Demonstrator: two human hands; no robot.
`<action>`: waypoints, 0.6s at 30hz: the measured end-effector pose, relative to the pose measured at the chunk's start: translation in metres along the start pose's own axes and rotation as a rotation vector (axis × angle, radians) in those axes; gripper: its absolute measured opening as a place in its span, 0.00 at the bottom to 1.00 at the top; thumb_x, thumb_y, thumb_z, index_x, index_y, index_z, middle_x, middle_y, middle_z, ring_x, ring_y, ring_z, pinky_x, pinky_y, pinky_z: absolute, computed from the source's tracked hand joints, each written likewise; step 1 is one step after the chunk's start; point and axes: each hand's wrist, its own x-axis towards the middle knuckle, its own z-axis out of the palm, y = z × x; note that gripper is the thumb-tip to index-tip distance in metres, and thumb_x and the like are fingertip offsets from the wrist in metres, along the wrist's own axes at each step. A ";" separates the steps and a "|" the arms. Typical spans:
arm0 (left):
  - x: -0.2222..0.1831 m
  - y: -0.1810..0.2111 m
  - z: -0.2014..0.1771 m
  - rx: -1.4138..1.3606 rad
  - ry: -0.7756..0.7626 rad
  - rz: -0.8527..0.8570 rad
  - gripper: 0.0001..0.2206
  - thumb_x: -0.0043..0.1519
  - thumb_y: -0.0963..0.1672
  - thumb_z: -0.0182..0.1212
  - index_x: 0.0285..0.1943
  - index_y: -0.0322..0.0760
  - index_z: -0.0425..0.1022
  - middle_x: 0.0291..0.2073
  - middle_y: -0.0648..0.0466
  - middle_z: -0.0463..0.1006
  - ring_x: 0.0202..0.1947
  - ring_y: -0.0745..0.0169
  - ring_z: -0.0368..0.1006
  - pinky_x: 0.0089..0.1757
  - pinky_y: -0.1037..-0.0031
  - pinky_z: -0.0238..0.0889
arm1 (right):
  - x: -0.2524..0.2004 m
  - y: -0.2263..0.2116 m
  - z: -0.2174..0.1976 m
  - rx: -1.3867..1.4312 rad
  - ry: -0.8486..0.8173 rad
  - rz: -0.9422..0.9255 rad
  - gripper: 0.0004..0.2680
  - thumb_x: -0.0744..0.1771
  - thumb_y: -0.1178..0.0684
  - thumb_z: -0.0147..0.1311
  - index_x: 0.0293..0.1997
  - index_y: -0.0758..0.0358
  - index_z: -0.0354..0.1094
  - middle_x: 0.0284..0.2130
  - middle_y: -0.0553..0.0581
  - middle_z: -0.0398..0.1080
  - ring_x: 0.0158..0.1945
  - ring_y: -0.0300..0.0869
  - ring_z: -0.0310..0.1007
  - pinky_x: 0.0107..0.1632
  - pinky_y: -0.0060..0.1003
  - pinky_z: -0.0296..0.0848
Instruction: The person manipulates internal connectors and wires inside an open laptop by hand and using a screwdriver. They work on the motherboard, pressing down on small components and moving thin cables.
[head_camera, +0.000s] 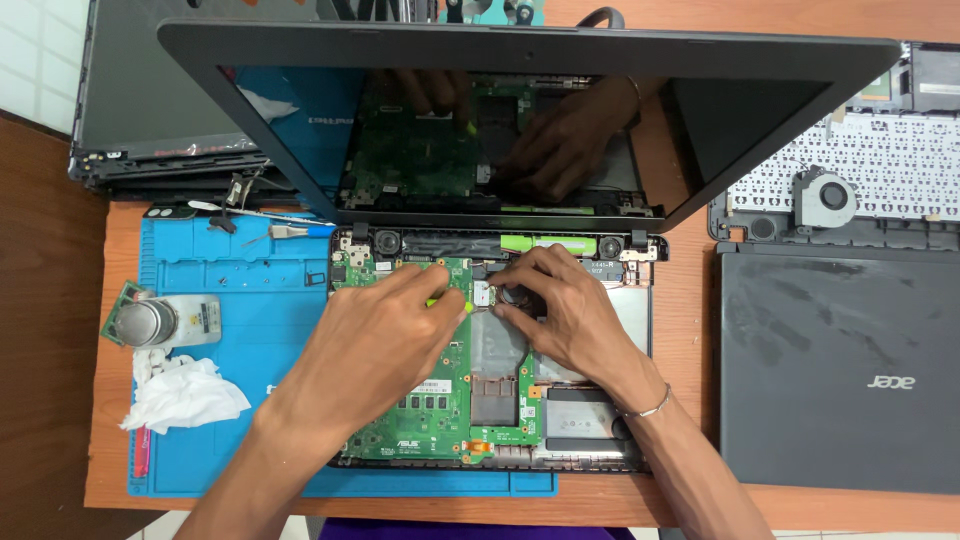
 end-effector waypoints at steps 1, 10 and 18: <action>0.000 0.000 0.000 0.001 0.000 -0.001 0.04 0.52 0.38 0.65 0.32 0.30 0.76 0.32 0.49 0.76 0.34 0.54 0.77 0.28 0.64 0.72 | 0.000 0.000 0.000 0.000 0.001 -0.003 0.11 0.61 0.54 0.67 0.45 0.61 0.77 0.38 0.56 0.73 0.43 0.49 0.71 0.47 0.43 0.73; 0.009 0.006 0.001 0.058 0.009 0.080 0.06 0.47 0.36 0.64 0.32 0.30 0.77 0.34 0.49 0.76 0.38 0.52 0.78 0.29 0.65 0.73 | -0.002 0.001 -0.001 0.014 -0.008 -0.004 0.11 0.62 0.55 0.66 0.45 0.63 0.77 0.39 0.57 0.74 0.44 0.50 0.71 0.48 0.43 0.73; 0.017 0.028 -0.002 0.218 -0.163 -0.032 0.07 0.50 0.36 0.63 0.36 0.24 0.72 0.39 0.44 0.69 0.38 0.53 0.77 0.30 0.71 0.76 | -0.003 0.002 -0.003 0.043 -0.023 -0.011 0.11 0.61 0.57 0.65 0.46 0.65 0.76 0.41 0.58 0.74 0.46 0.51 0.71 0.50 0.44 0.73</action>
